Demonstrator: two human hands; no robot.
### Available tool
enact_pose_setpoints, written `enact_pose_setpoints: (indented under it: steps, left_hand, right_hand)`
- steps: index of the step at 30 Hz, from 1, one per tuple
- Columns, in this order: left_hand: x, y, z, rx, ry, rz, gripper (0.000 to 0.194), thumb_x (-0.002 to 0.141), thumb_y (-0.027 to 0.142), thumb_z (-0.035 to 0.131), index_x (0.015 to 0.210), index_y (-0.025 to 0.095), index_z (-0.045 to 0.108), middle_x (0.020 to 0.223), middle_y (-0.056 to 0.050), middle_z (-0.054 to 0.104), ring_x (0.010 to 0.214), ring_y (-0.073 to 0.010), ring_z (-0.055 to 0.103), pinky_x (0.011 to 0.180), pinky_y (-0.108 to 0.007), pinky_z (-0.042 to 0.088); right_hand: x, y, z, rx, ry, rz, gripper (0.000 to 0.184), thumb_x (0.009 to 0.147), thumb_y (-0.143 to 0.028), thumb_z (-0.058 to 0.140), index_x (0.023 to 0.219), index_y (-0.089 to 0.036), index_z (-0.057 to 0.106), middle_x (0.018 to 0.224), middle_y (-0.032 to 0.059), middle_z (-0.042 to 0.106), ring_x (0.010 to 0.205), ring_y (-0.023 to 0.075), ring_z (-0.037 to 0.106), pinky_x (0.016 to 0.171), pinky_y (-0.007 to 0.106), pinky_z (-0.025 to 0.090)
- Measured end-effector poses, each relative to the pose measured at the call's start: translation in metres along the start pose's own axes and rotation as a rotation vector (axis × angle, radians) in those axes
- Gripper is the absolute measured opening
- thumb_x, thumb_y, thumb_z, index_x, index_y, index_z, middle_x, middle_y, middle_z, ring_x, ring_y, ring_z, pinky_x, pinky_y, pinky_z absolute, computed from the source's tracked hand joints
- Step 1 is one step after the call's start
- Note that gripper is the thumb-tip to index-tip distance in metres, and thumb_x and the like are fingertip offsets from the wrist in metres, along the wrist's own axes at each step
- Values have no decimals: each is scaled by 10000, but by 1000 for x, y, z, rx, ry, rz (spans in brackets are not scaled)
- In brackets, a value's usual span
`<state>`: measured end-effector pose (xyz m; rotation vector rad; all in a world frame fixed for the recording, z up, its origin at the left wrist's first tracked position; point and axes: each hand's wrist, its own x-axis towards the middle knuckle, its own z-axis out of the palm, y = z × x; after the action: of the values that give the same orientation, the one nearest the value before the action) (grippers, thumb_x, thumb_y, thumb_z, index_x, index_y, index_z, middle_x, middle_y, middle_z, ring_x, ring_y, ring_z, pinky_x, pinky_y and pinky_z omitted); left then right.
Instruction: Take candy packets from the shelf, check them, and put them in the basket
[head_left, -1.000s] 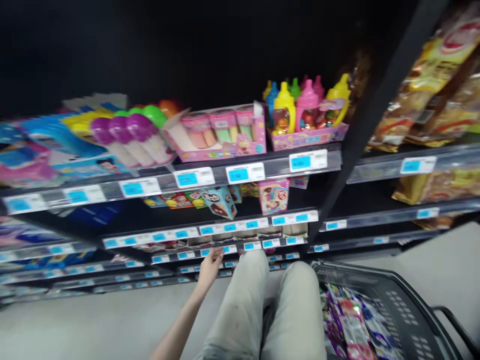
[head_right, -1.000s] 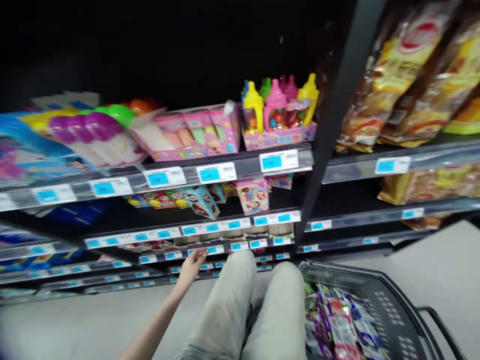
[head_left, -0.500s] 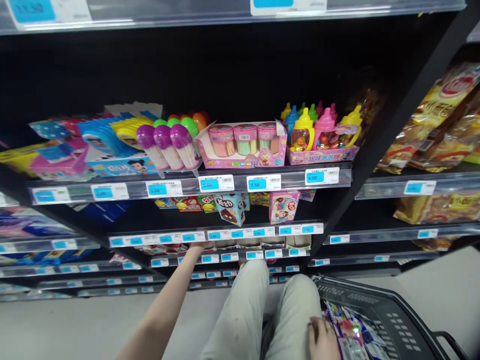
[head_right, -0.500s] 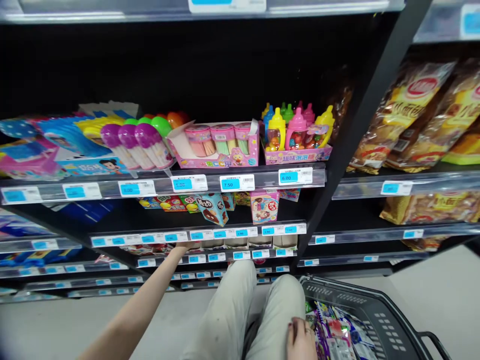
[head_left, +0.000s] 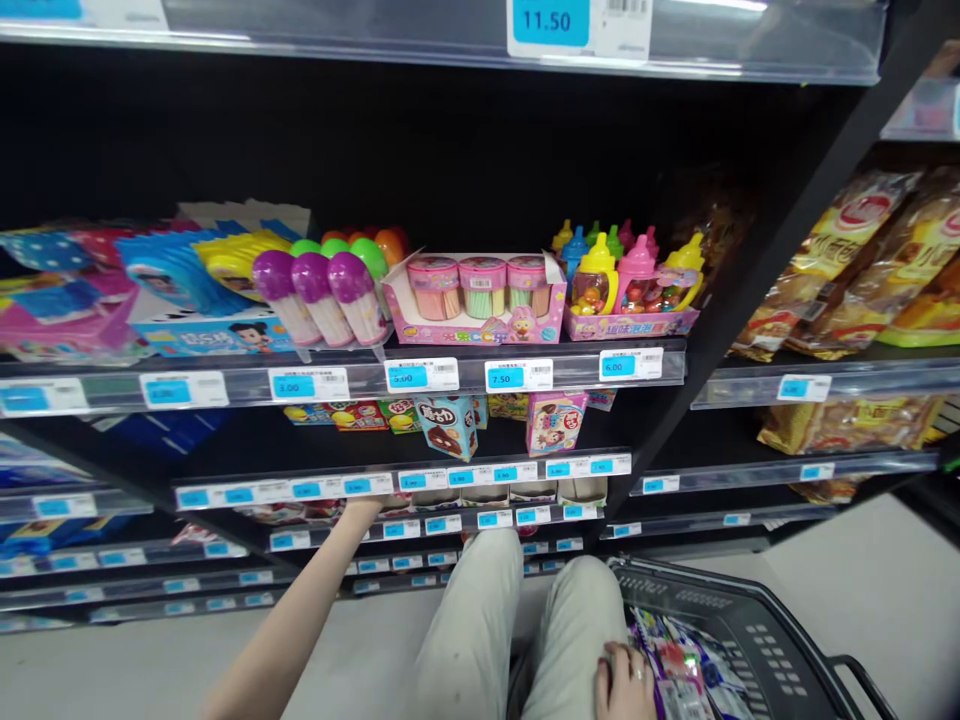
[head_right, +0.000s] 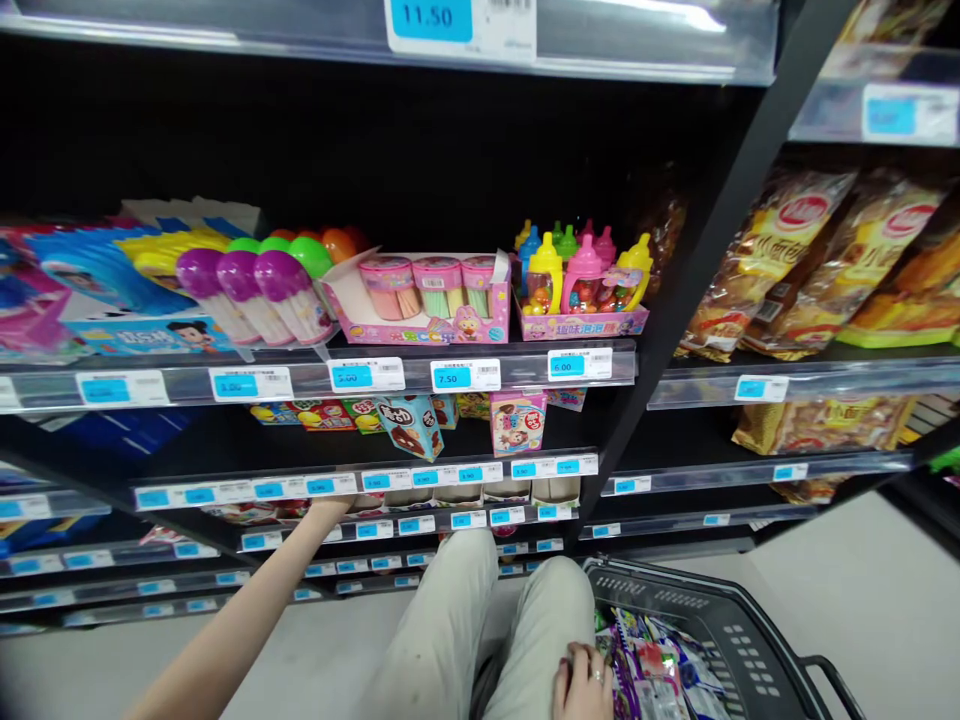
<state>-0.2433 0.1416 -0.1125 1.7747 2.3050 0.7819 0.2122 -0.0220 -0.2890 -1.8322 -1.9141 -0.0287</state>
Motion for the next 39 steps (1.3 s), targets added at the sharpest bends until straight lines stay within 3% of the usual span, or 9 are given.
enact_pose_setpoints:
  steps: [6,11,19,22,28,31,33,36,39]
  left_hand:
    - [-34,-30,0,87,-13,-57,195,727,134,384,754,123,577,771,-159,614,852,-316,568,760,-387,406]
    - [-73,-35,10,9,91,7,255,713,149,336,871,161,536,973,-116,597,992,-243,523,847,-319,393]
    - [-125,17,-2,-402,306,61,215,563,94,350,669,189,511,950,-71,561,957,-226,510,872,-341,374]
    - [-132,66,-19,-651,171,63,135,602,117,387,586,175,507,1015,-64,501,996,-238,465,885,-362,347]
    - [-137,171,-27,-1236,-466,18,129,652,141,502,523,139,511,1010,-68,519,823,-192,515,699,-289,414]
    - [-140,209,-26,-1289,-594,-7,107,652,144,533,550,144,566,1050,-56,545,904,-208,510,766,-286,398]
    - [-144,224,-25,-1362,-617,-113,112,699,205,541,762,175,629,1075,-47,559,944,-213,512,799,-293,392]
    - [-157,234,-22,-1575,-763,-249,437,764,416,501,1150,210,497,1117,-89,549,966,-231,526,779,-315,417]
    - [-179,235,-15,-1718,-941,-215,775,622,465,652,1284,219,331,1186,-135,495,1018,-288,505,776,-371,440]
  right_hand:
    - [-1,-1,-1,9,-5,-4,232,794,-323,400,851,-172,568,867,119,591,782,262,552,718,389,439]
    - [0,-2,-1,12,5,-2,235,790,-316,399,845,-166,571,856,120,588,779,264,549,715,389,441]
    - [9,-17,-16,80,-60,165,260,753,-335,395,795,-177,598,844,132,597,784,290,550,702,427,435]
    - [38,-56,-50,87,-158,399,261,723,-372,432,810,-196,604,941,149,584,839,356,527,659,497,415]
    - [120,-140,-156,1203,-386,202,304,783,-400,472,1013,-209,530,1008,81,603,894,216,575,769,326,456]
    - [135,-149,-192,1380,-502,193,322,735,-372,576,1005,-197,556,926,55,640,842,213,591,728,303,463]
    - [132,-144,-200,1393,-448,297,297,703,-333,627,955,-182,585,890,53,655,820,216,595,718,304,461]
    - [121,-130,-195,1467,-202,554,300,679,-315,656,939,-183,584,868,46,668,772,203,608,686,302,472]
    - [110,-126,-190,1565,88,805,346,642,-322,684,944,-202,565,824,20,677,716,188,623,639,296,490]
